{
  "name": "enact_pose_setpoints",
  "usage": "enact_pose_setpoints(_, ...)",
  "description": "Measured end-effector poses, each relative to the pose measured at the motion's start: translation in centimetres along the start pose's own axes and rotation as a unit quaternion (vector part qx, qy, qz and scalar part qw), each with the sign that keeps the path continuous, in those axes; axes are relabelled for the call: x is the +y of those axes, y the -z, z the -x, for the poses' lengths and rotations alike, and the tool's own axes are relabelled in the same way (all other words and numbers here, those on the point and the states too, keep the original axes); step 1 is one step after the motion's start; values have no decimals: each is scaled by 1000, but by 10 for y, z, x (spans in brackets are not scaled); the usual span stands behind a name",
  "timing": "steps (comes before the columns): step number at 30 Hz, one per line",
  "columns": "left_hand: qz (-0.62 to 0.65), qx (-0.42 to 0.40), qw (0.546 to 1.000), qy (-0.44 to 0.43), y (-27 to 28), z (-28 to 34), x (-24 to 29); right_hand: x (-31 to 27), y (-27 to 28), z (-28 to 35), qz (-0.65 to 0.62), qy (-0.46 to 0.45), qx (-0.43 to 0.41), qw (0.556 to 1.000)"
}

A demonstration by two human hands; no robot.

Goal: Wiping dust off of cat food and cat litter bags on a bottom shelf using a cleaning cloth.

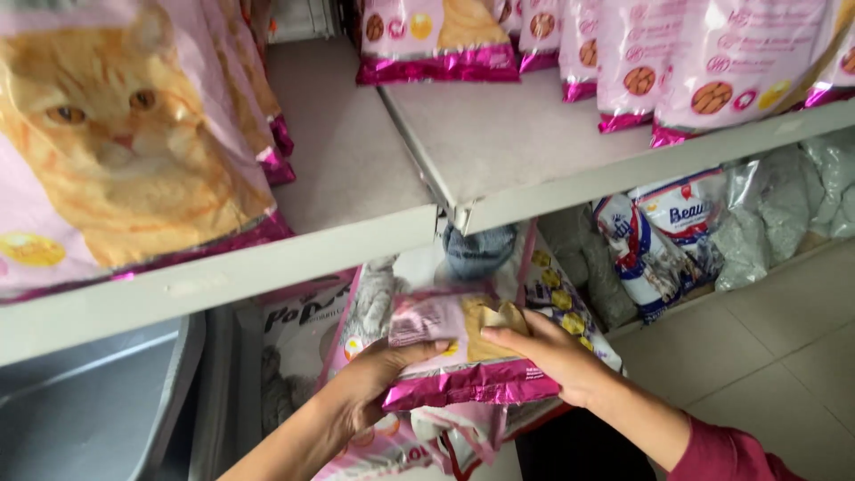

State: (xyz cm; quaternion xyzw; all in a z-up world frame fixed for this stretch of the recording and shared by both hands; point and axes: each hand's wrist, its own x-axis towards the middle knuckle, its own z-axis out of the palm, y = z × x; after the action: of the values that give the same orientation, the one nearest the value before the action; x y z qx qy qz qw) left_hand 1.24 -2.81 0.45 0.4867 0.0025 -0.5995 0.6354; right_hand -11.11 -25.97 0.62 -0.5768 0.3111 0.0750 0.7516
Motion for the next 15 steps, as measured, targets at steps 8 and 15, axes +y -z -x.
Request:
enact_pose_setpoints(8,-53,-13,965,-257,22,-44,23,-9,1,-47,-17,295,-103,950)
enact_pose_setpoints(15,-405,277,830,-267,100,-137,-51,-7,23,-113,521,224,85,819)
